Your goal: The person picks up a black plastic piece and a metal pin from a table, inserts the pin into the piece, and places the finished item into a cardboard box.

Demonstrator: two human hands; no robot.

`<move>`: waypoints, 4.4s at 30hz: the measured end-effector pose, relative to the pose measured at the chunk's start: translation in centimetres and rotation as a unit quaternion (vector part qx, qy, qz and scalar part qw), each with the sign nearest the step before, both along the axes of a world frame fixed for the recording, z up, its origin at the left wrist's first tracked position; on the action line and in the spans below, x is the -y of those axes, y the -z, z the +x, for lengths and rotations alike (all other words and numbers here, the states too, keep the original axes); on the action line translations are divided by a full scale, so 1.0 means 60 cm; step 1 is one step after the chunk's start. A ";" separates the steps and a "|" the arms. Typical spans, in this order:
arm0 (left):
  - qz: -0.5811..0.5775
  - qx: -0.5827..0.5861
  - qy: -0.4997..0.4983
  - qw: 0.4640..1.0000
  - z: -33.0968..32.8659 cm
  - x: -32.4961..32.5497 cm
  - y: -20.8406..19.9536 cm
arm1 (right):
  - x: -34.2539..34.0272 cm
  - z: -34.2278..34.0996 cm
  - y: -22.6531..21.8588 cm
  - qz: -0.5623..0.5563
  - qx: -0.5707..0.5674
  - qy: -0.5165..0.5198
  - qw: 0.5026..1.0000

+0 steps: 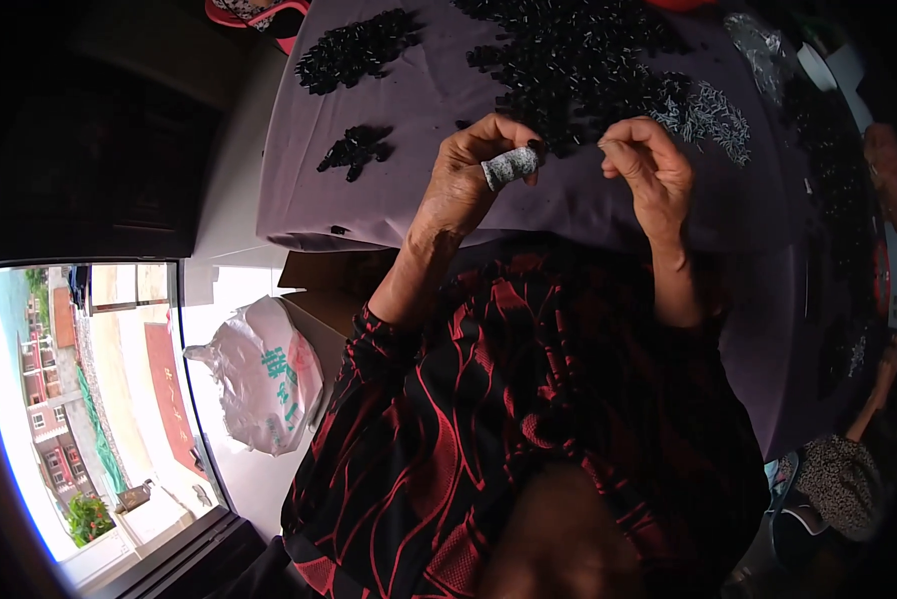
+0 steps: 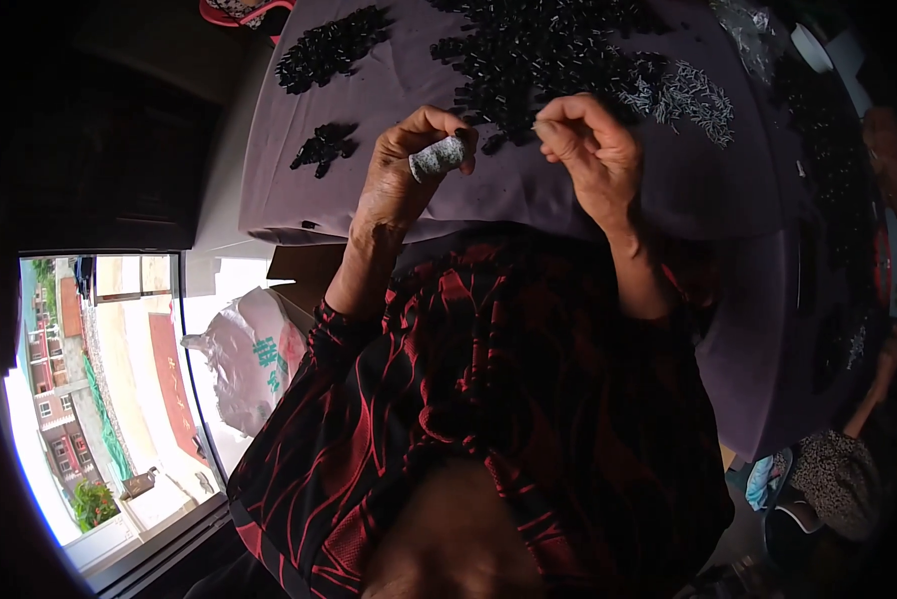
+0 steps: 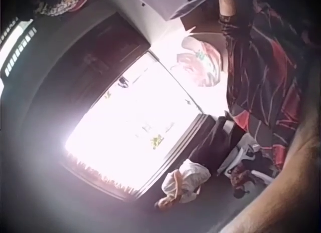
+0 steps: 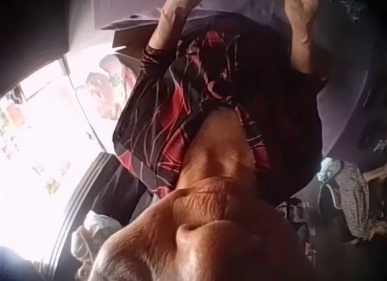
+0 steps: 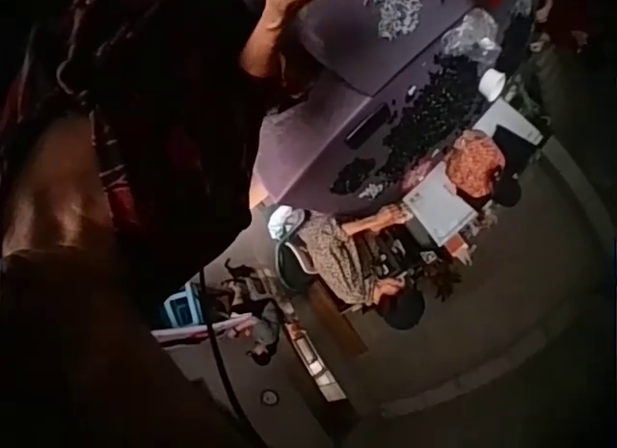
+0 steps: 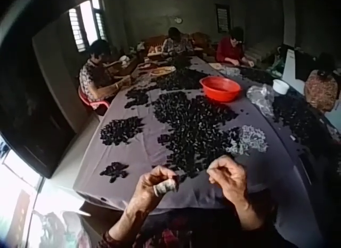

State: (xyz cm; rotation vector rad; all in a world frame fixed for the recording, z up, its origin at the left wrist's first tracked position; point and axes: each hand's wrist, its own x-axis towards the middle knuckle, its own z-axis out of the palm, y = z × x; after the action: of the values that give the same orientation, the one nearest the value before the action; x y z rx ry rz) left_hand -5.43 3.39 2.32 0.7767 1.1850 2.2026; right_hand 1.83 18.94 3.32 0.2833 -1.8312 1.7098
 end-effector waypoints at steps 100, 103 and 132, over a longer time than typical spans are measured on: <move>-0.130 0.053 -0.129 0.982 0.057 0.045 0.029 | 0.060 -0.010 0.029 0.163 0.046 -0.096 0.981; -0.083 0.094 -0.101 0.987 0.057 0.039 0.034 | 0.056 -0.009 0.032 0.124 0.072 -0.111 0.983; -0.271 -0.044 0.006 0.962 0.067 0.043 0.037 | 0.058 0.032 0.068 0.529 -0.038 0.043 0.847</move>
State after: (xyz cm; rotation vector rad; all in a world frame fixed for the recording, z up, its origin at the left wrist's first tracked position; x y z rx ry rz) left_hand -1.39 0.81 0.07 0.6428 1.7154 1.7112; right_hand 3.74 15.46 -0.76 0.6695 -2.4984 0.4447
